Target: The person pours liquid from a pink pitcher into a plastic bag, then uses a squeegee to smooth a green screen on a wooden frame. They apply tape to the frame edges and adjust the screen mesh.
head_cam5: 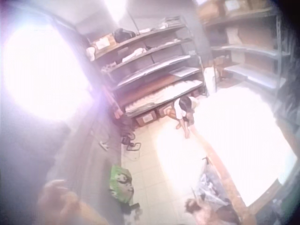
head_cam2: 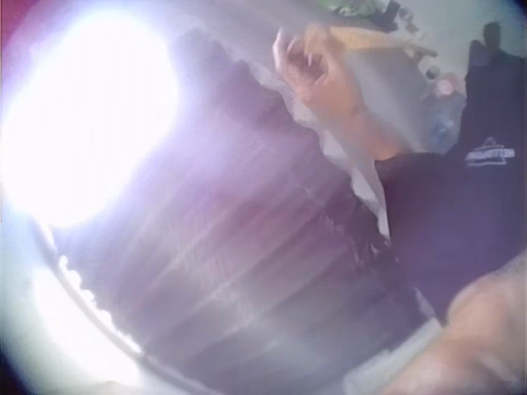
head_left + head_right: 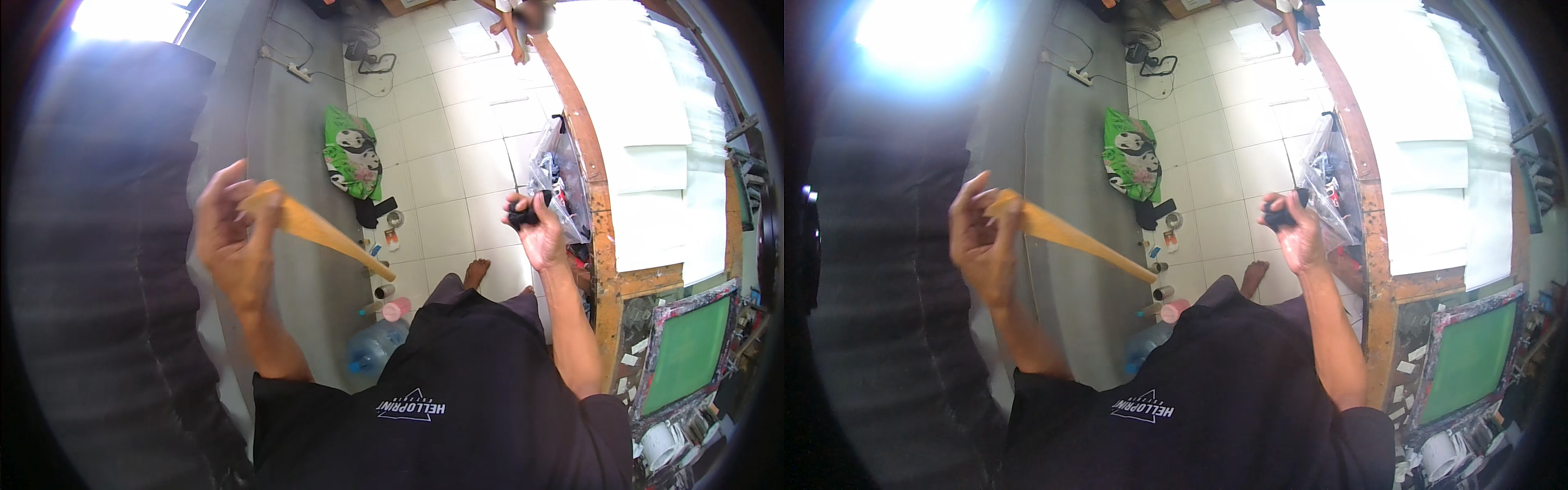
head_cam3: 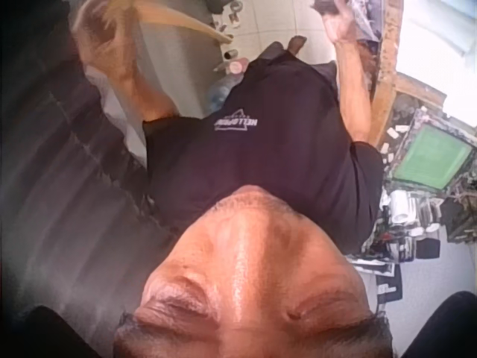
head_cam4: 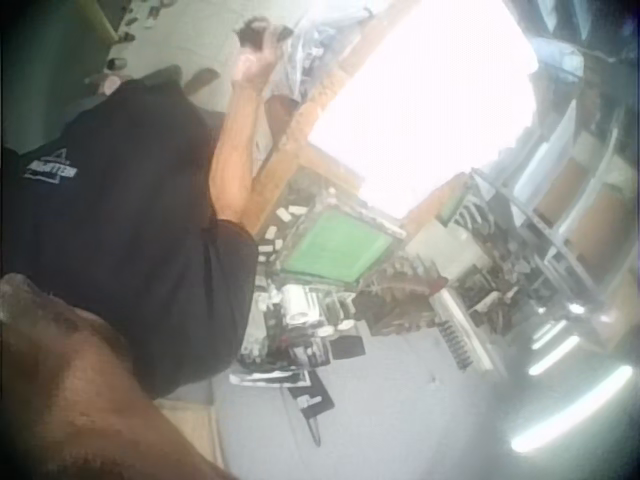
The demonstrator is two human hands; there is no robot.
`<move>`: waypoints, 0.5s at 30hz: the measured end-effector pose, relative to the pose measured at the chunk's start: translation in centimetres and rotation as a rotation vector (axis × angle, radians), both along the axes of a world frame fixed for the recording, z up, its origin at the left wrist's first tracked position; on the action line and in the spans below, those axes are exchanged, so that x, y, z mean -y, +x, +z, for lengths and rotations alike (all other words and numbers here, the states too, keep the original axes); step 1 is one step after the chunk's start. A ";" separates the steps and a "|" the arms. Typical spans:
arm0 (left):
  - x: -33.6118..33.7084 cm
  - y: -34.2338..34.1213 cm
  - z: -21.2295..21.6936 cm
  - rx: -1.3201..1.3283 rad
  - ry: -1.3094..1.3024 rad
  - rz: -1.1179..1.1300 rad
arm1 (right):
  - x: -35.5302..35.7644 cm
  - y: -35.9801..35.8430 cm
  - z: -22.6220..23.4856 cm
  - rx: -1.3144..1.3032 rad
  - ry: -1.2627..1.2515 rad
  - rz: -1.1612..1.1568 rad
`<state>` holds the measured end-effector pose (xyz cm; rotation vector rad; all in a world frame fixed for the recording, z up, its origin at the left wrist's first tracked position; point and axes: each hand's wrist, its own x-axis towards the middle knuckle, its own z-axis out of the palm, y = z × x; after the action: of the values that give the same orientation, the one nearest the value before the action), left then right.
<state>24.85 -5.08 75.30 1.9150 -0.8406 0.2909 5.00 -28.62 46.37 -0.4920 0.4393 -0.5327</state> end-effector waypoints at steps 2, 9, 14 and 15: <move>0.6 0.7 -1.1 -0.076 0.106 -0.081 | -0.9 3.4 4.2 0.003 -0.153 -0.009; 3.0 -0.7 -2.1 -0.149 0.168 -0.189 | -3.0 12.6 15.4 0.172 -0.890 -0.039; 2.7 -1.1 -3.1 0.002 0.161 -0.205 | -7.4 12.3 15.4 0.362 -1.232 -0.051; 2.7 -1.0 -3.5 0.036 0.148 -0.197 | -8.1 12.0 13.8 0.333 -1.260 -0.035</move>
<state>23.81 -7.80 71.83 1.9493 -1.0918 0.1470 16.98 -20.53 60.19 -1.5690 -0.2753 -0.8817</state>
